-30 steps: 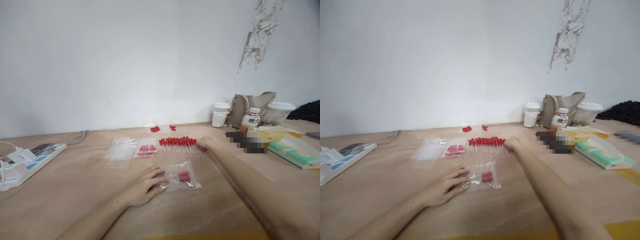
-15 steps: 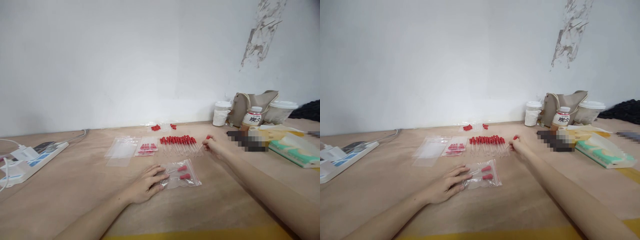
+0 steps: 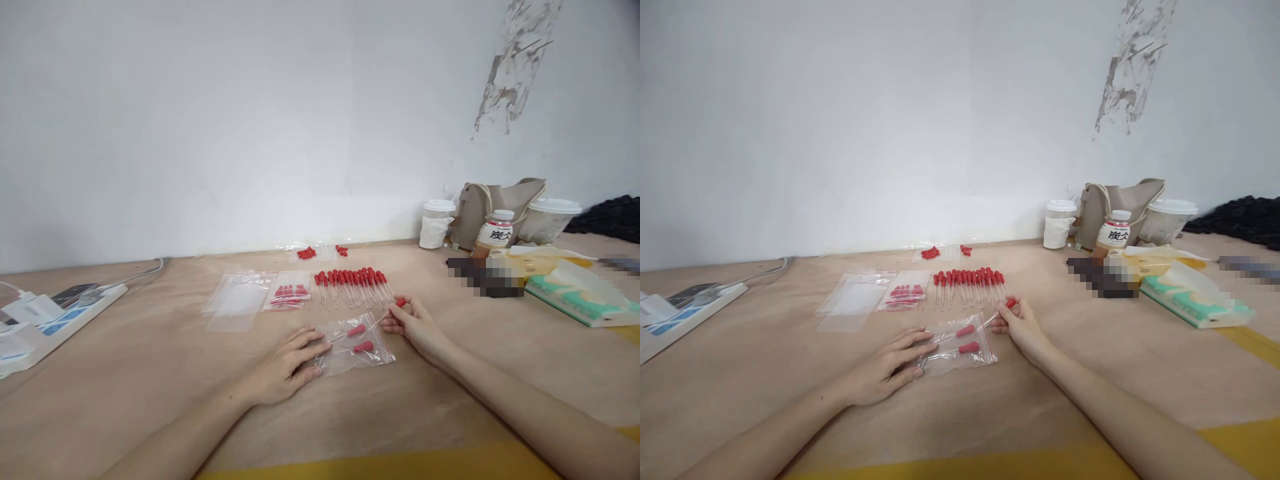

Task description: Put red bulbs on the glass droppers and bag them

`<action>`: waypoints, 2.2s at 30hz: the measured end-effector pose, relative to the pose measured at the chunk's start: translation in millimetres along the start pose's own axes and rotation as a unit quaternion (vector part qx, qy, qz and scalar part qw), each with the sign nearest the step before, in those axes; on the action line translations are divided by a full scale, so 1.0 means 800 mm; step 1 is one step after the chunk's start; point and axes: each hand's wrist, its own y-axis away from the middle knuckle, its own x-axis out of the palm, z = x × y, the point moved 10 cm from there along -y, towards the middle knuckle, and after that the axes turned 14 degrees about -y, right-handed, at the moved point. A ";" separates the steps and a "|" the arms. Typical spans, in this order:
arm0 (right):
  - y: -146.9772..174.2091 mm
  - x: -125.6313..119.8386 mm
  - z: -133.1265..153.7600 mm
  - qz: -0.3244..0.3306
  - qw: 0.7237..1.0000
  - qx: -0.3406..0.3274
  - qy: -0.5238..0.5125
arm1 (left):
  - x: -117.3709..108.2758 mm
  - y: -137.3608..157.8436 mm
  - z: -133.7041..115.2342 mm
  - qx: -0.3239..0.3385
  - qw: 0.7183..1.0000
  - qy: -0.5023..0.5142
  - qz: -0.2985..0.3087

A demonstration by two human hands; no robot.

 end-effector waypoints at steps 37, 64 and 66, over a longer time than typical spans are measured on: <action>0.023 0.072 0.000 0.256 0.883 -0.150 0.364 | -0.005 0.002 -0.003 0.001 1.000 0.000 -0.014; -0.069 -0.031 0.070 -0.079 0.872 -0.150 0.460 | -0.007 0.003 -0.001 0.013 0.999 0.013 -0.034; -0.090 -0.037 0.079 -0.106 0.861 -0.131 0.480 | -0.005 0.003 0.000 0.013 1.000 0.006 -0.021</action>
